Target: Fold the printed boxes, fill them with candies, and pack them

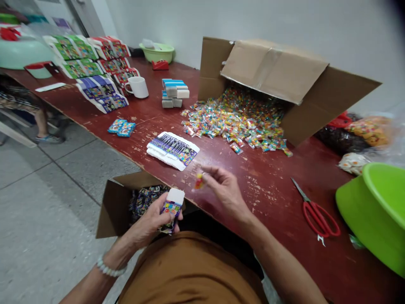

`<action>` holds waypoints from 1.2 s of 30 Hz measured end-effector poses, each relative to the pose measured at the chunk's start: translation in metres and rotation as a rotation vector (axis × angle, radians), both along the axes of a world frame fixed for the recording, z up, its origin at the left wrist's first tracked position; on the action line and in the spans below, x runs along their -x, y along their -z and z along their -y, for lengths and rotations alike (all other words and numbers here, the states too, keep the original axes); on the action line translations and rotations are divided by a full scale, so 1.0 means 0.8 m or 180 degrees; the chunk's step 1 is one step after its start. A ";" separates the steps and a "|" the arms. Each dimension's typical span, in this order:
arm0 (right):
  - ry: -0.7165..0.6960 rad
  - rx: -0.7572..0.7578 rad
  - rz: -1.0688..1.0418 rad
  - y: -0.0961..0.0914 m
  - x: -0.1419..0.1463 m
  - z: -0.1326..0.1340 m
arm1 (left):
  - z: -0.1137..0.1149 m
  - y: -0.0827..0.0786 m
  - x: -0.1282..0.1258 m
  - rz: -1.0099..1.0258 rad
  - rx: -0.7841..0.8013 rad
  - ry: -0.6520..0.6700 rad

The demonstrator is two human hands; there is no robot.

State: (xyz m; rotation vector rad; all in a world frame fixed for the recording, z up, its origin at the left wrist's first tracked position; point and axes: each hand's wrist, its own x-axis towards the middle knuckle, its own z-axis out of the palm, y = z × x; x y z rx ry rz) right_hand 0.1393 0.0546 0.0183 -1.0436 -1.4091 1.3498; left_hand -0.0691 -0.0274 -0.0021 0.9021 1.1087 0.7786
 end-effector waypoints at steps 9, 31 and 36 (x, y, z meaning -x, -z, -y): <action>0.0386 0.0185 -0.0127 0.025 0.032 0.047 | 0.004 -0.009 -0.038 -0.0094 -0.0298 -0.0176; -0.0296 -0.0879 -0.0016 0.040 0.017 0.043 | -0.013 -0.016 -0.047 0.1129 0.0622 -0.0700; -0.0287 -0.0578 0.0325 0.032 0.018 0.043 | -0.016 -0.022 -0.050 0.1439 0.0728 -0.0689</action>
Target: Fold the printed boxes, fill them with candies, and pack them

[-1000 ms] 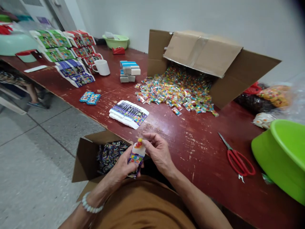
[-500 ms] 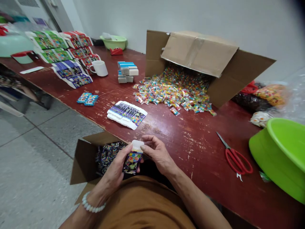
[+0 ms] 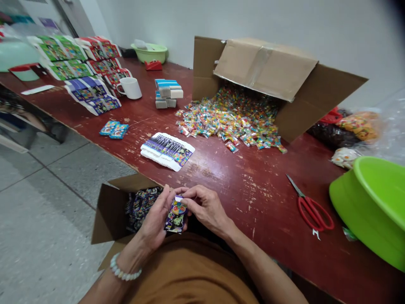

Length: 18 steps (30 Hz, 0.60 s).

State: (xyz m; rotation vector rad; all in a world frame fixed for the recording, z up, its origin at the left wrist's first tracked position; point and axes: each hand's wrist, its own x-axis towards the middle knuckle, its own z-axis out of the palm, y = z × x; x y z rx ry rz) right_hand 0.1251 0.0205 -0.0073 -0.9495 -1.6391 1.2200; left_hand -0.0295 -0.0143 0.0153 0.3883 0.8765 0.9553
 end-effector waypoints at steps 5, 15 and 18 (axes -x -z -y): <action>-0.0273 0.1157 -0.0614 -0.003 0.012 -0.009 | 0.000 0.013 -0.001 -0.0238 -0.0185 -0.0189; -0.0481 -0.0265 -0.0160 0.002 0.008 0.004 | -0.006 0.007 -0.004 -0.0398 0.0165 -0.0680; -0.0568 -0.0233 -0.0024 0.010 0.010 -0.006 | -0.006 0.018 0.007 -0.0720 -0.0017 -0.0604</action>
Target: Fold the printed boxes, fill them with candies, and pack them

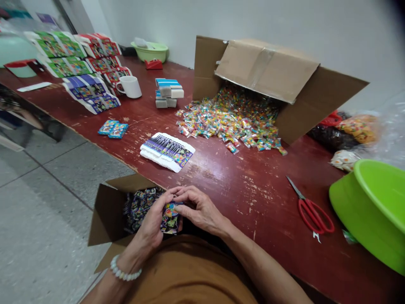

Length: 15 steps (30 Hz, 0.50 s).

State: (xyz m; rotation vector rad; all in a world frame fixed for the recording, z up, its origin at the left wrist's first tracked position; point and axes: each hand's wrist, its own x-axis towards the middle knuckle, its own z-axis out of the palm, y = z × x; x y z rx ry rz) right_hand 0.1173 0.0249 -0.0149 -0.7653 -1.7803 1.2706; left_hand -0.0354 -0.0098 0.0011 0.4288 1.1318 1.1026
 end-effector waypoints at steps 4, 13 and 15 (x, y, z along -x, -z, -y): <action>0.0678 0.0089 0.0810 0.001 -0.003 -0.066 | 0.000 0.028 0.053 -0.1489 -0.0306 -0.0005; 0.1632 -0.0293 0.2385 0.017 0.031 -0.187 | -0.008 0.045 0.100 -0.2814 -0.0711 -0.0284; 0.1864 -0.0137 0.2038 0.024 0.035 -0.186 | -0.009 0.043 0.089 -0.2796 -0.0868 -0.0459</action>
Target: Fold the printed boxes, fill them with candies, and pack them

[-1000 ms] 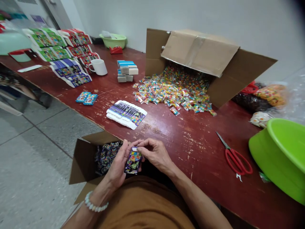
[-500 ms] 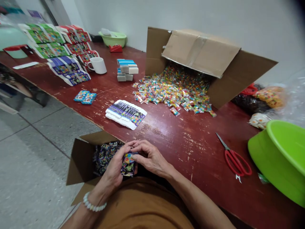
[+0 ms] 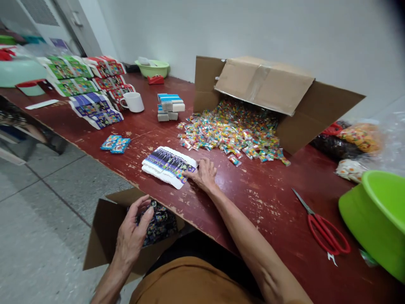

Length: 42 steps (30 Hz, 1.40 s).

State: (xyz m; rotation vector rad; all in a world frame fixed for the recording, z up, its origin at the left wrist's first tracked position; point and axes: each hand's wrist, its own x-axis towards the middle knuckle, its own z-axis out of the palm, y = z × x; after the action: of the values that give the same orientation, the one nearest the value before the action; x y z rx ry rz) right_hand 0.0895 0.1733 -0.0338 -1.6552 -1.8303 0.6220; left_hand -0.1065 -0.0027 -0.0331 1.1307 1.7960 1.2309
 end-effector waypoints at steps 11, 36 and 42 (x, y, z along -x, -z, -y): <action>-0.0787 0.0813 -0.2812 -0.052 -0.052 0.054 | -0.031 -0.075 -0.036 0.1392 0.0076 0.0918; -0.0585 0.0839 -0.2703 -0.066 -0.034 0.164 | -0.007 -0.066 -0.099 0.1582 0.0186 0.0855; -0.0395 0.0582 -0.2968 -0.055 -0.029 0.163 | 0.005 -0.070 -0.103 0.1133 -0.0305 0.0609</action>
State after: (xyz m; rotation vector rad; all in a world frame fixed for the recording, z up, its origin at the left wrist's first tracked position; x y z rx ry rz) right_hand 0.1125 0.0426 0.0099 -1.0436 -1.1962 1.3643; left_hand -0.0237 -0.0070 0.0227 1.0326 1.3467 1.3186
